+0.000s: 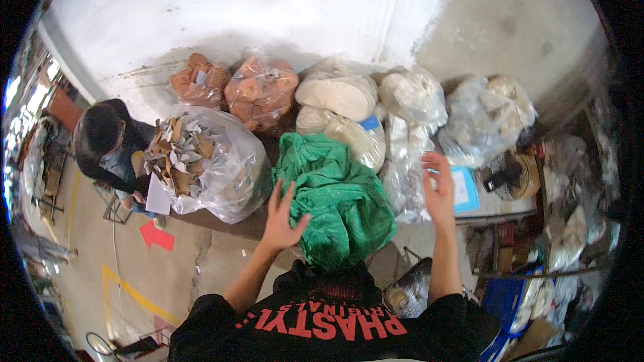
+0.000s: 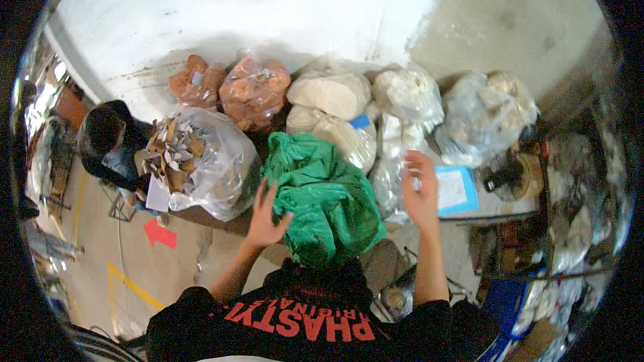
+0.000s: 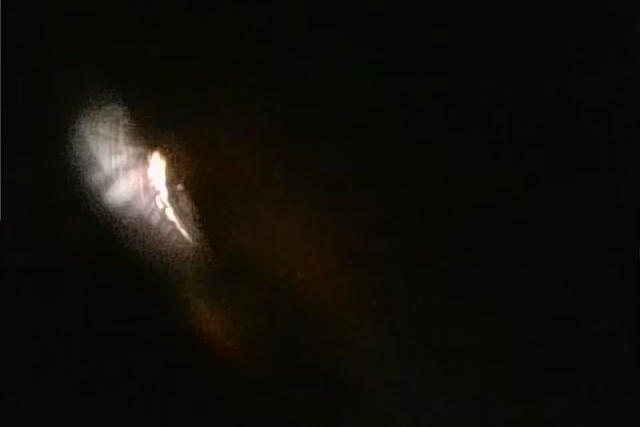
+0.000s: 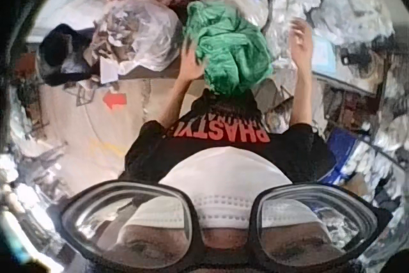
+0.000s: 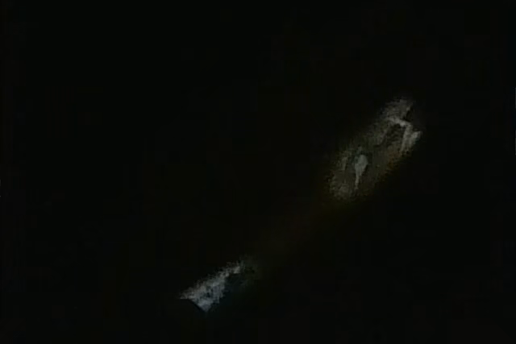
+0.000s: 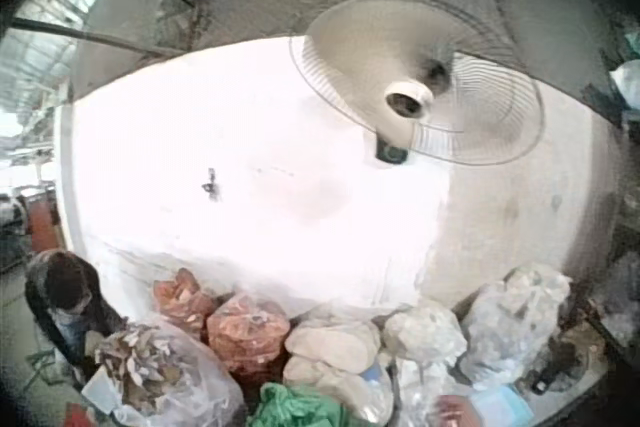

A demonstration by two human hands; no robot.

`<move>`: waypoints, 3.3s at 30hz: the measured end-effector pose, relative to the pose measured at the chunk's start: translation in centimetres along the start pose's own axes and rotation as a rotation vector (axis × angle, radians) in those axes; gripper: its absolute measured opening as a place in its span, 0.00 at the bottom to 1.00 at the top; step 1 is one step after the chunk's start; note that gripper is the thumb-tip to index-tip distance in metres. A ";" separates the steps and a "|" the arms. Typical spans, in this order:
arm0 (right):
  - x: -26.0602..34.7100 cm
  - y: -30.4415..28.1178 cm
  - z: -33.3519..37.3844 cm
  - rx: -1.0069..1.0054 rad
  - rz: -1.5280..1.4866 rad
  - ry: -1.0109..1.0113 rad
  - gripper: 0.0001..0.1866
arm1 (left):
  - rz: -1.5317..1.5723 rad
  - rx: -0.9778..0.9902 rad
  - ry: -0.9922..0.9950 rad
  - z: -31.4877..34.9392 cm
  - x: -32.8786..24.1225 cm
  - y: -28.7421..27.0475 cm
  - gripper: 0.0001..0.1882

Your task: The person moves through a cluttered storage area, picking up and inspecting various plastic bags containing materials. They open some bags to check contents and place items on a table or back onto shelves.

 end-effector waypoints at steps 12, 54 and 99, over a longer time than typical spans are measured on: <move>-3.5 9.3 -8.0 0.351 0.053 -0.215 0.18 | -0.094 -0.033 -0.297 0.5 4.1 8.2 0.44; 11.2 31.7 -24.1 -0.076 -0.208 -0.212 0.06 | -0.462 0.276 -0.109 -8.4 12.2 -4.8 0.29; 5.2 -59.9 34.9 -1.756 0.576 0.178 0.04 | -0.831 0.117 -0.198 -14.8 1.0 18.7 0.26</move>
Point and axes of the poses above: each hand's wrist, its own z-axis away from the middle knuckle, its own y-axis out of the palm, x = y × z, the point moved 10 cm from there along -z, towards the middle knuckle, and after that the axes turned 3 degrees about -x, right-handed, at the moved point
